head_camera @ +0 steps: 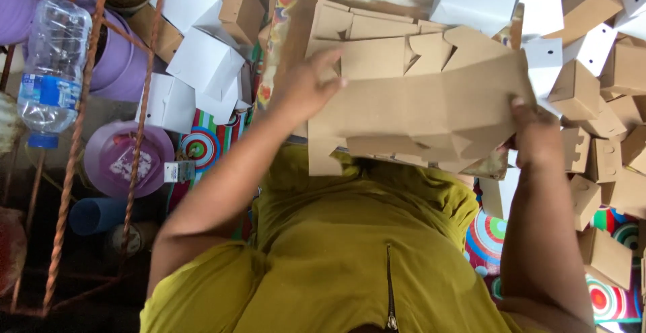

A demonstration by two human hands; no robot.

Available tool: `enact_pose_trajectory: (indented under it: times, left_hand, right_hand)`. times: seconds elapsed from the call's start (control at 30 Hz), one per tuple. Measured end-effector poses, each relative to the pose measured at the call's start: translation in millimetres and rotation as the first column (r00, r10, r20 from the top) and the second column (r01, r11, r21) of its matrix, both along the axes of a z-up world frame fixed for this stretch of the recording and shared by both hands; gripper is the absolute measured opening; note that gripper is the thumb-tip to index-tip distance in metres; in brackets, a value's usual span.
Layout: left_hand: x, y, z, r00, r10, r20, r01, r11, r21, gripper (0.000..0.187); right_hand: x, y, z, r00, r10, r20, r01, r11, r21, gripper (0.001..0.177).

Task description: The person assembles small cardboard boxes by folding flat pieces along pre-cut lines and tucking flaps into slots. They repeatedly pick up flat cardboard pieces, fold them into box shapes, and place the finished boxes onto a pile.

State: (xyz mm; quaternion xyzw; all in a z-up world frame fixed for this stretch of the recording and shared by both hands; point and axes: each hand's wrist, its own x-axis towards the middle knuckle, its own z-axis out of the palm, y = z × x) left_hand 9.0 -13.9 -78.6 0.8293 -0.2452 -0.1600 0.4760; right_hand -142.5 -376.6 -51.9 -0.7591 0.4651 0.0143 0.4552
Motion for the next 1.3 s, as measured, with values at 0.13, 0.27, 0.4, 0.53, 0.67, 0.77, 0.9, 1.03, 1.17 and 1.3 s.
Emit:
enact_pose_trajectory:
  times: [0.13, 0.27, 0.4, 0.53, 0.67, 0.77, 0.9, 1.03, 1.17, 1.3]
  left_hand:
    - [-15, 24, -27, 0.868, 0.223, 0.444, -0.274, 0.96, 0.054, 0.045]
    - [-38, 32, -13, 0.934, 0.354, 0.056, -0.339, 0.821, 0.459, 0.039]
    - [-36, 36, -44, 0.95, 0.289, 0.115, -0.309, 0.828, 0.468, 0.036]
    - [-22, 37, -48, 0.925, 0.357, 0.132, -0.38, 0.864, 0.331, 0.028]
    - [-8, 36, -44, 0.949, 0.308, 0.072, -0.303, 0.819, 0.488, 0.02]
    - [-6, 36, -43, 0.882, 0.282, 0.378, -0.431, 0.809, 0.4, 0.045]
    - [-9, 11, 15, 0.761, 0.146, 0.632, -0.328, 0.928, 0.18, 0.043]
    - [-4, -34, 57, 0.884, -0.218, 0.413, 0.022, 0.903, 0.429, 0.055]
    - [-4, -52, 75, 0.926, -0.376, -0.04, 0.264, 0.566, 0.781, 0.12]
    - [0, -34, 21, 0.954, -0.296, 0.035, 0.205, 0.738, 0.643, 0.119]
  right_hand:
    - [-12, -5, -24, 0.971, -0.078, 0.228, 0.05, 0.991, 0.124, 0.037]
    - [-23, -1, -32, 0.961, -0.136, 0.239, 0.097, 0.981, 0.168, 0.039]
    - [-30, -11, -52, 0.953, -0.042, 0.3, -0.045, 0.96, 0.275, 0.023]
    - [-28, -6, -39, 0.976, 0.03, 0.216, -0.044, 0.997, 0.058, 0.037]
    - [-25, -7, -38, 0.982, 0.188, 0.016, -0.18, 0.957, -0.226, 0.047]
    - [-25, 2, -17, 0.972, 0.196, -0.132, -0.233, 0.888, -0.397, 0.047]
    - [-30, -8, -17, 0.922, 0.358, 0.149, -0.154, 0.691, -0.707, 0.044]
    - [4, 31, -4, 0.648, 0.666, 0.371, -0.284, 0.663, -0.693, 0.028]
    - [55, 67, -7, 0.594, 0.791, -0.143, -0.714, 0.437, -0.547, 0.081]
    - [57, 69, -48, 0.607, 0.674, -0.421, -0.743, 0.294, -0.601, 0.106]
